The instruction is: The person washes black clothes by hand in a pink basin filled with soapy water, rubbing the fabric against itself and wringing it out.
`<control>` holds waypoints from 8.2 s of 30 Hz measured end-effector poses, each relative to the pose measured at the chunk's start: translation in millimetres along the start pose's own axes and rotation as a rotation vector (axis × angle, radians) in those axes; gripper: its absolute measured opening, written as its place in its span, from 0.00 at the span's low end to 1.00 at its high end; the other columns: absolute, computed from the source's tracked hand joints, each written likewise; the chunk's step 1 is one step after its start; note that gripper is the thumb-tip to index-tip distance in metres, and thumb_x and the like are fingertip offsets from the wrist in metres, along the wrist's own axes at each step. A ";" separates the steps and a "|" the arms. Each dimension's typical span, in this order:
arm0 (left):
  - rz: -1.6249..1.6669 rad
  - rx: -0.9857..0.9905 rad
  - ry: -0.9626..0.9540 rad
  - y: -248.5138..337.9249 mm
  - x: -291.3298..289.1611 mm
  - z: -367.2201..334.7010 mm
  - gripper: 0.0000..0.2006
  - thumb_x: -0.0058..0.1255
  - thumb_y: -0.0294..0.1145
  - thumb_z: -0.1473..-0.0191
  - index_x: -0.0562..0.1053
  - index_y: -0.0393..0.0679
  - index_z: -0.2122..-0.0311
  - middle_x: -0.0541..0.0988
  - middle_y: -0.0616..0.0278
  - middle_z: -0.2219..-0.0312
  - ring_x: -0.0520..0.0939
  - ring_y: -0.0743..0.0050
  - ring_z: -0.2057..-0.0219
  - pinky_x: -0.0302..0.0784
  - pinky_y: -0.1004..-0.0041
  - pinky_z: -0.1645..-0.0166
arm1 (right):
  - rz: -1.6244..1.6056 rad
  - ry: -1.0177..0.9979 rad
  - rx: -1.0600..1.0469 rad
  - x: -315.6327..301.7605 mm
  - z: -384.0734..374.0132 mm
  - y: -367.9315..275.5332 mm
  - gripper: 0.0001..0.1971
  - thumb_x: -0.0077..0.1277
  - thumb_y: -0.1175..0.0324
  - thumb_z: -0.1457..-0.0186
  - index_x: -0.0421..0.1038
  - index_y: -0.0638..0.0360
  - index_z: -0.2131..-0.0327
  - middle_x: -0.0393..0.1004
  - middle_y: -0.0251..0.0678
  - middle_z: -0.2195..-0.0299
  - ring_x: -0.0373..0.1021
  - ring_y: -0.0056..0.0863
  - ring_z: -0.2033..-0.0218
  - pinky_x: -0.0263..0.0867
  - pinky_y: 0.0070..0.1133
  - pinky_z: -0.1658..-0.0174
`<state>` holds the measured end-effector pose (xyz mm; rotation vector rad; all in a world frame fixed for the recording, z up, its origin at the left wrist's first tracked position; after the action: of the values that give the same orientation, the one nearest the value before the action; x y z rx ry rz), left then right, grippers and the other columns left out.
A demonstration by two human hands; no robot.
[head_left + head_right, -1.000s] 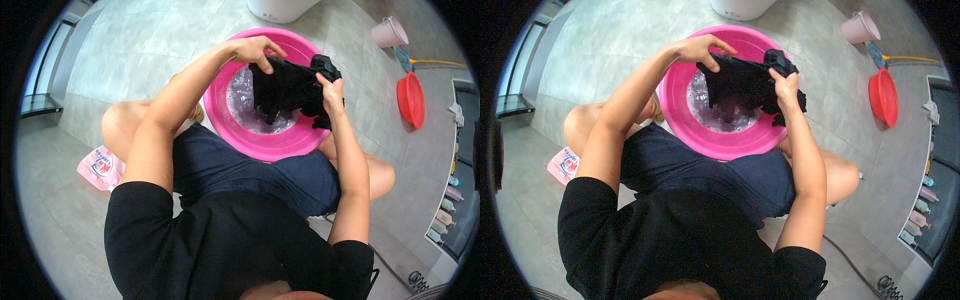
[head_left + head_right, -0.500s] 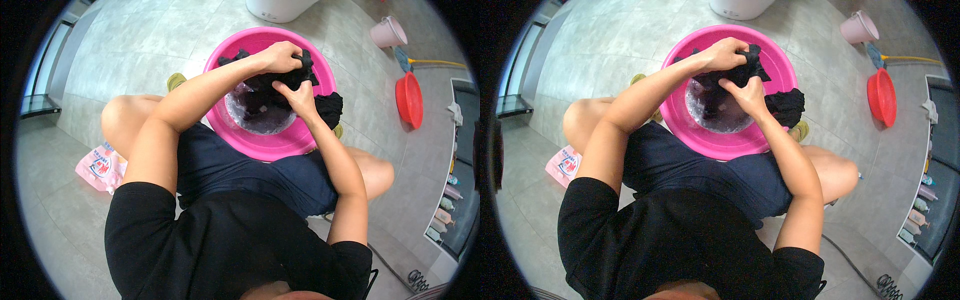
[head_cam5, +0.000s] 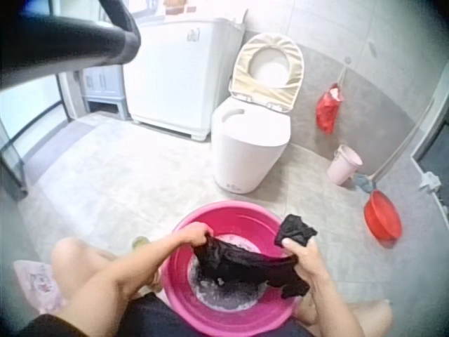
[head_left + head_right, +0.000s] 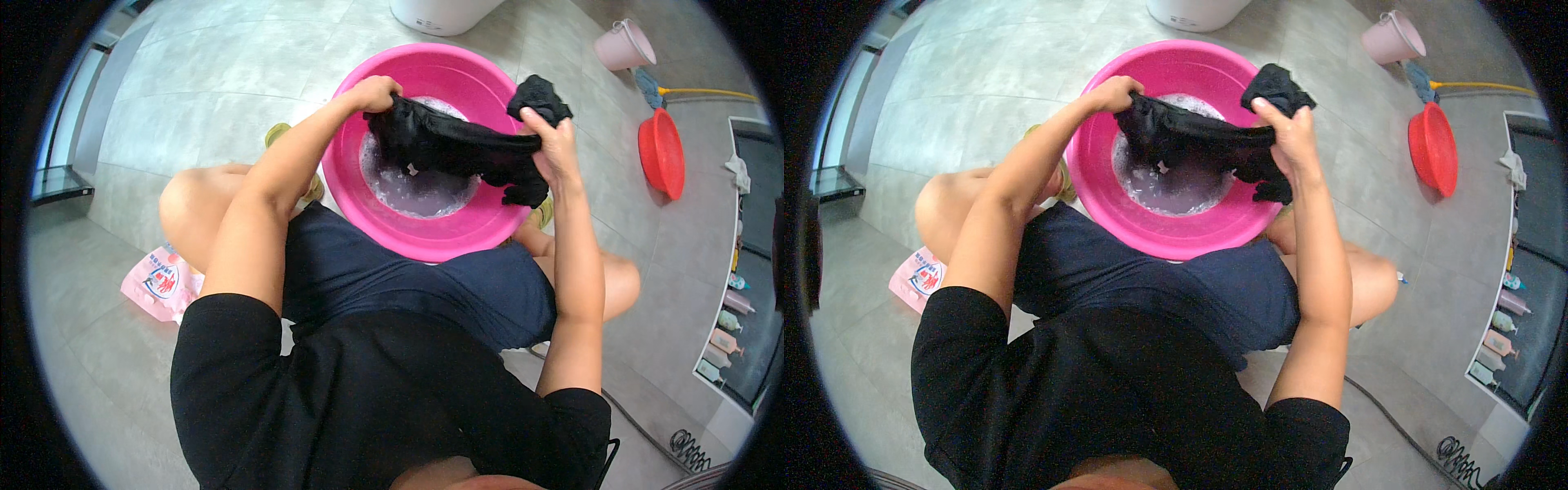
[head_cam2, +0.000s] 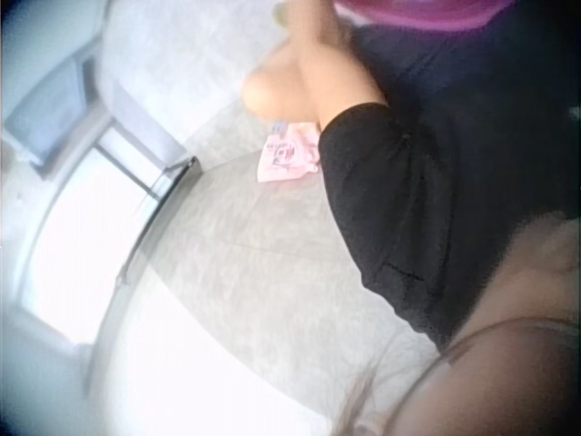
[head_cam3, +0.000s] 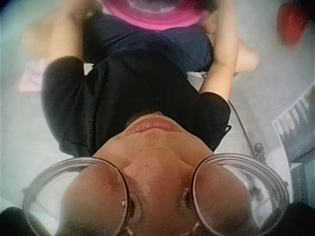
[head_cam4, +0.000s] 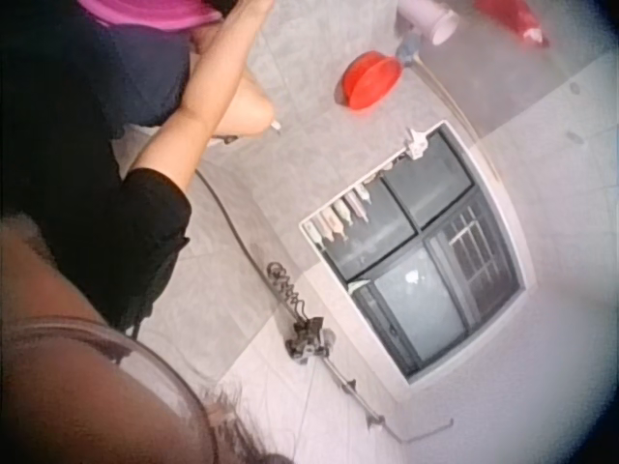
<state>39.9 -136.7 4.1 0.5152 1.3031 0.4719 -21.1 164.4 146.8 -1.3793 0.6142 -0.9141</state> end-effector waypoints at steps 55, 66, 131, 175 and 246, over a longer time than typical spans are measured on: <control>1.172 -0.670 -0.109 -65.1 111.2 -76.7 0.26 0.51 0.21 0.67 0.68 0.35 0.55 0.75 0.49 0.64 0.77 0.53 0.62 0.73 0.63 0.57 | 0.787 0.062 -0.059 -55.2 -134.1 266.2 0.34 0.53 0.55 0.52 0.53 0.59 0.45 0.59 0.51 0.48 0.57 0.40 0.46 0.54 0.27 0.45; 0.218 -0.845 -0.128 -49.4 151.1 -63.6 0.45 0.57 0.62 0.67 0.63 0.35 0.48 0.69 0.44 0.53 0.70 0.53 0.50 0.64 0.61 0.48 | 1.327 -0.278 -0.075 11.5 -70.9 298.3 0.20 0.54 0.61 0.57 0.68 0.53 0.58 0.65 0.37 0.54 0.58 0.35 0.49 0.53 0.31 0.48; 0.322 -0.542 0.278 -66.8 135.4 -58.6 0.32 0.54 0.49 0.54 0.63 0.32 0.53 0.73 0.45 0.59 0.74 0.52 0.57 0.68 0.61 0.52 | 0.985 0.236 0.418 -14.3 -98.1 261.9 0.36 0.51 0.50 0.53 0.49 0.43 0.42 0.52 0.42 0.43 0.51 0.44 0.43 0.50 0.41 0.45; 1.969 -0.286 0.020 -2.5 157.7 -59.7 0.15 0.39 0.45 0.43 0.67 0.47 0.75 0.69 0.66 0.81 0.70 0.74 0.79 0.67 0.76 0.73 | 0.627 0.456 -0.284 87.3 -45.2 191.8 0.08 0.52 0.61 0.54 0.70 0.53 0.73 0.70 0.43 0.71 0.68 0.46 0.67 0.64 0.35 0.65; 1.520 -0.811 0.396 65.9 141.8 -56.1 0.11 0.43 0.34 0.49 0.69 0.35 0.69 0.71 0.64 0.73 0.71 0.75 0.70 0.69 0.70 0.67 | 0.540 0.704 -0.099 45.2 -59.9 179.4 0.14 0.45 0.58 0.48 0.68 0.60 0.77 0.70 0.49 0.78 0.68 0.49 0.74 0.62 0.36 0.70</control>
<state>11.1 5.6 -76.6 0.6457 0.7206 2.3261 -13.3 85.0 -30.6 -0.8694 1.4998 -0.9143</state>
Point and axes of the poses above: each hand's wrist, its own z-axis away from the middle knuckle, its own x-axis out of the palm, y = z × x, the point moved 1 cm from there along -z, towards the middle knuckle
